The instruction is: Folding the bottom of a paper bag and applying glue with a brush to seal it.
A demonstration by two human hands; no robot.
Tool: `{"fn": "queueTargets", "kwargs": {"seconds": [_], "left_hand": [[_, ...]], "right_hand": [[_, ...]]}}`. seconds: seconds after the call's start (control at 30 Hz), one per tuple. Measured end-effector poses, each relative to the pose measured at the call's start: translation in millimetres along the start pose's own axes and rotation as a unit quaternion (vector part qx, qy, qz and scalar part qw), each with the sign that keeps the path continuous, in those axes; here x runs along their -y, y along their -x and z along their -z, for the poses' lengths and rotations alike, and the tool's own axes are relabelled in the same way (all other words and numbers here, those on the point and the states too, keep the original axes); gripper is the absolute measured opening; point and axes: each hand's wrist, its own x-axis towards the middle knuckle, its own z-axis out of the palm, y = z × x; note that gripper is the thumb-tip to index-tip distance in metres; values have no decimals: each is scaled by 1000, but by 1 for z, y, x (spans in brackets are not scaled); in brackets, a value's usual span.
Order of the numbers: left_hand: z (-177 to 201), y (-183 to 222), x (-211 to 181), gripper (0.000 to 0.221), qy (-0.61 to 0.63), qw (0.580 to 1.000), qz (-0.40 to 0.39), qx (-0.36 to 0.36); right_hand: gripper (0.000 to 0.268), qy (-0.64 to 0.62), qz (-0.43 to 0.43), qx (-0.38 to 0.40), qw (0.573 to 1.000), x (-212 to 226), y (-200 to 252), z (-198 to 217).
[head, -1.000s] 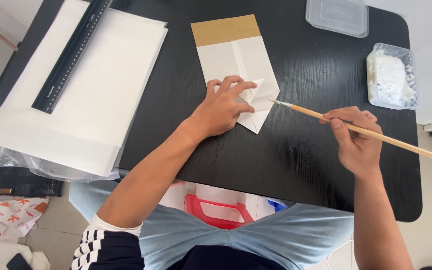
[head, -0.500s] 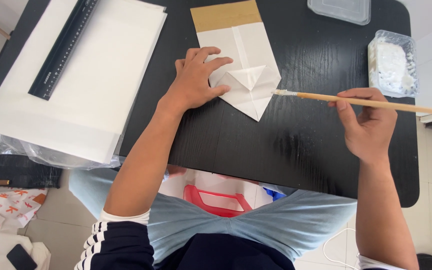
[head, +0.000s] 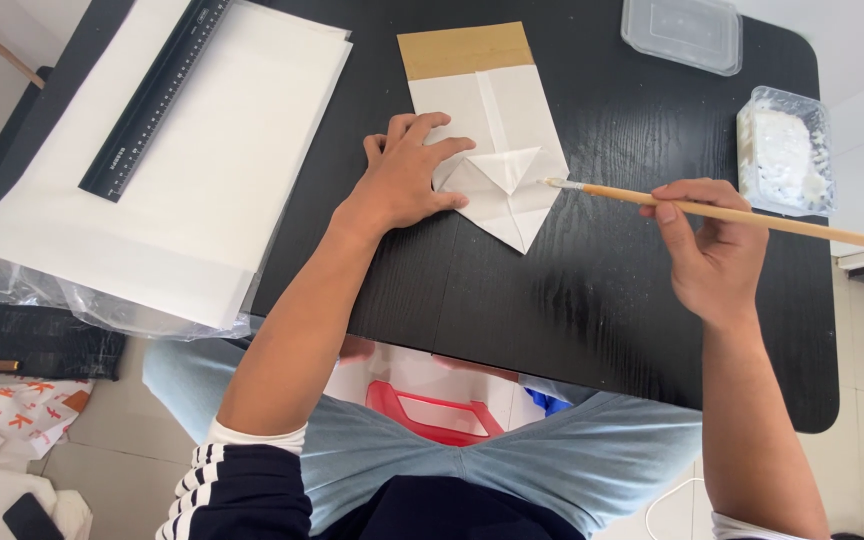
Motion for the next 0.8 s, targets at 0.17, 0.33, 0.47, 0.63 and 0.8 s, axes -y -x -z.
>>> {"fn": "queueTargets", "kwargs": {"seconds": [0.17,0.33,0.47,0.63,0.8], "left_hand": [[-3,-2,3,59,-8,1000,-2,-6],[-2,-1,5,58,-8,1000,-5,-13],[-1,-2,3,55,-10,1000,-9,-13],[-3,-3,3,47,-14,1000,-2,0],[-4,-2,4,43,-12,1000,-4,-3]], "right_hand": [[9,-5,-10,8,1000,2,-1,-2],[11,-13,-8,13,1000,1,-1,-3],[11,-8,-17,10,1000,2,-1,-5],[11,3,-29,6,1000,3,0,-7],[9,5,-20,-3,1000,2,2,-9]]}}
